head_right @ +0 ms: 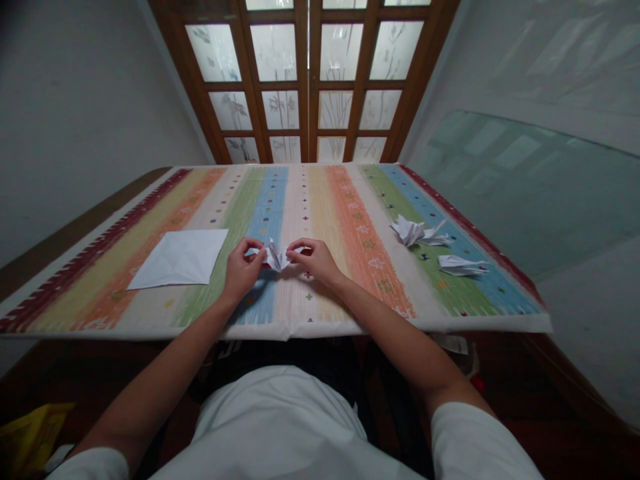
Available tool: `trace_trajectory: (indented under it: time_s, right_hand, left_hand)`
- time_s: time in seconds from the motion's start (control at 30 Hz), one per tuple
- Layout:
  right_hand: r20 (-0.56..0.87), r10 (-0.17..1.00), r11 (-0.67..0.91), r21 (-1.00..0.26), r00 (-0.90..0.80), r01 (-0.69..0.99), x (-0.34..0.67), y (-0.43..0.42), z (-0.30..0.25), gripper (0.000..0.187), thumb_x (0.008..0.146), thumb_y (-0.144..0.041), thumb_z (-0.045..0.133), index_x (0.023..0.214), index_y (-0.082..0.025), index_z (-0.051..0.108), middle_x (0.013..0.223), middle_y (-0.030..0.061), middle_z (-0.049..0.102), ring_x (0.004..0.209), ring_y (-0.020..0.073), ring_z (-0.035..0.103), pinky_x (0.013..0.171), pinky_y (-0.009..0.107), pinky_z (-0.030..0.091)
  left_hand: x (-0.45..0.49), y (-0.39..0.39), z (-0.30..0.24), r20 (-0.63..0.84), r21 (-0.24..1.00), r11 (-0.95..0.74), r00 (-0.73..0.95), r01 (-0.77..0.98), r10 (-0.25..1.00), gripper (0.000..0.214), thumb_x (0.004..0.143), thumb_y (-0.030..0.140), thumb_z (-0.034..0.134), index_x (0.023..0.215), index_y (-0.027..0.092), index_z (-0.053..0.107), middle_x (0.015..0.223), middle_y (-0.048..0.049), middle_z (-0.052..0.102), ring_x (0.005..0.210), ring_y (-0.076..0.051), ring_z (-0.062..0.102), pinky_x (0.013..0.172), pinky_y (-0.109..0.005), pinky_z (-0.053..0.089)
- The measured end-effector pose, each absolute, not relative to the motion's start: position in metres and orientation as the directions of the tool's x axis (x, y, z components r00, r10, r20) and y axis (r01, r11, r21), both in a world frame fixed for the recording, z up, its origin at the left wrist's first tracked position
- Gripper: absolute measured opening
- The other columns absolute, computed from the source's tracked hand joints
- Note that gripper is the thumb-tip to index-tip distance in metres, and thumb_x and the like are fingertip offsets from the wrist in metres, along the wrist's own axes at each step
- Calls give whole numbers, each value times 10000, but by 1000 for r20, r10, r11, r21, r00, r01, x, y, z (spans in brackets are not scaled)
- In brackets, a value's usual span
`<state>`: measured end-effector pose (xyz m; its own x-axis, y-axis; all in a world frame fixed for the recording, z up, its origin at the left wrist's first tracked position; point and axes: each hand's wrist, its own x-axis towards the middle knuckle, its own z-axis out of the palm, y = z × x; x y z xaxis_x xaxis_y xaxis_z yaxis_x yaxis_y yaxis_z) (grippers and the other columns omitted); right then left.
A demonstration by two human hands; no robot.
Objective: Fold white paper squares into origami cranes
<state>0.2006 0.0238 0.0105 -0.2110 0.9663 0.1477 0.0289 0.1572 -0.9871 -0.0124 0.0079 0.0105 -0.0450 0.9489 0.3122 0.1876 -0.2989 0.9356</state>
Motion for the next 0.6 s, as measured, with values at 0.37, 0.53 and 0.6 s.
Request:
trace_trajectory:
  time_s: [0.37,0.53,0.6]
  right_hand:
    - [23,987,-21,-964,-161,-264,211,32,14,497,621,-390,992,1048,-255,777,876,-6,730,760,145,668,676,258,566]
    - [-53,941,-132,-967,-334,-219,218,32,14,386,644,-364,982,961,-216,818,837,13,719,718,144,639,609,255,513]
    - [-79,934,-148,-973,-349,-177,218,33,14,344,646,-363,971,910,-193,831,801,20,718,658,133,614,567,255,480]
  left_hand:
    - [-18,10,17,211,977,-212,-37,-33,977,364,743,430,906,969,179,771,1055,-67,791,823,-180,758,782,-334,678]
    - [-18,11,15,129,991,-129,5,-26,992,367,729,418,925,985,166,853,1085,-119,816,915,-229,778,852,-379,678]
    - [-18,12,13,98,995,-98,18,-29,995,383,714,406,935,989,154,848,1071,-121,812,880,-232,784,856,-406,681]
